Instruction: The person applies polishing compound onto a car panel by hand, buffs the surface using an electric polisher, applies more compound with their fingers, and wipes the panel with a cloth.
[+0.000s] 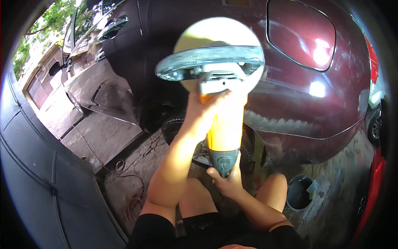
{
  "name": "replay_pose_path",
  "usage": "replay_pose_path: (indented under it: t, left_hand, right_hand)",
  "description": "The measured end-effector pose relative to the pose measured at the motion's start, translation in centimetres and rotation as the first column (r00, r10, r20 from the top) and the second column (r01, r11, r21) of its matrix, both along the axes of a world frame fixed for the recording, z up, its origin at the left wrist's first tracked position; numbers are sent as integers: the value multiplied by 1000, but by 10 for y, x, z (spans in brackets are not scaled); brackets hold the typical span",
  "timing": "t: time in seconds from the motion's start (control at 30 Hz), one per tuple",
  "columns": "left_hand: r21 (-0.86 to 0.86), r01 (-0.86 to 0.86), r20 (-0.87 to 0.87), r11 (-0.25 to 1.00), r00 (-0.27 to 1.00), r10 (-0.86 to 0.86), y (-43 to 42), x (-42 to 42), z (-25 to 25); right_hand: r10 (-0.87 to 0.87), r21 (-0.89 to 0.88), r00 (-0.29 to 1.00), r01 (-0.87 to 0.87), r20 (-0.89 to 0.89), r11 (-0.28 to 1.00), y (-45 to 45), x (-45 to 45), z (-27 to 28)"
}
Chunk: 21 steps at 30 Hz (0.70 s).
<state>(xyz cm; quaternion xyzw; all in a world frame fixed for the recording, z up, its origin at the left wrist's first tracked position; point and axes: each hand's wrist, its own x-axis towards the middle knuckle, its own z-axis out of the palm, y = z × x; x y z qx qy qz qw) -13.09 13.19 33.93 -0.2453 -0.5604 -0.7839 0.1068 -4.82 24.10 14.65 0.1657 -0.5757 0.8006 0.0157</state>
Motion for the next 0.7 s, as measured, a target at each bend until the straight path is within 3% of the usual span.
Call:
replay_pose_path:
  t: [0.17,0.2,0.33,0.57,0.6,0.7]
  left_hand:
    - [31,-46,15,998,999,45,-50,-12,-10]
    - [42,-40,20,998,999,39,-60,-13,-12]
    - [81,1,91,997,996,-9,-87,-16,-16]
    - [21,48,82,999,995,-49,-120,-11,-12]
    - [69,22,71,997,997,-27,-118,-9,-11]
    - [128,-60,104,990,993,47,-118,-4,-14]
  right_hand:
    - [24,78,978,-7,-208,997,-23,-15,14]
    - [47,109,987,-31,-154,994,-27,-15,15]
    - [37,96,960,-11,-279,995,-50,-23,15]
    - [134,189,955,-85,-264,978,-52,-19,42]
    - [121,217,934,-48,-336,975,-50,-20,44]
    - [171,291,959,-100,-227,951,-35,-10,55]
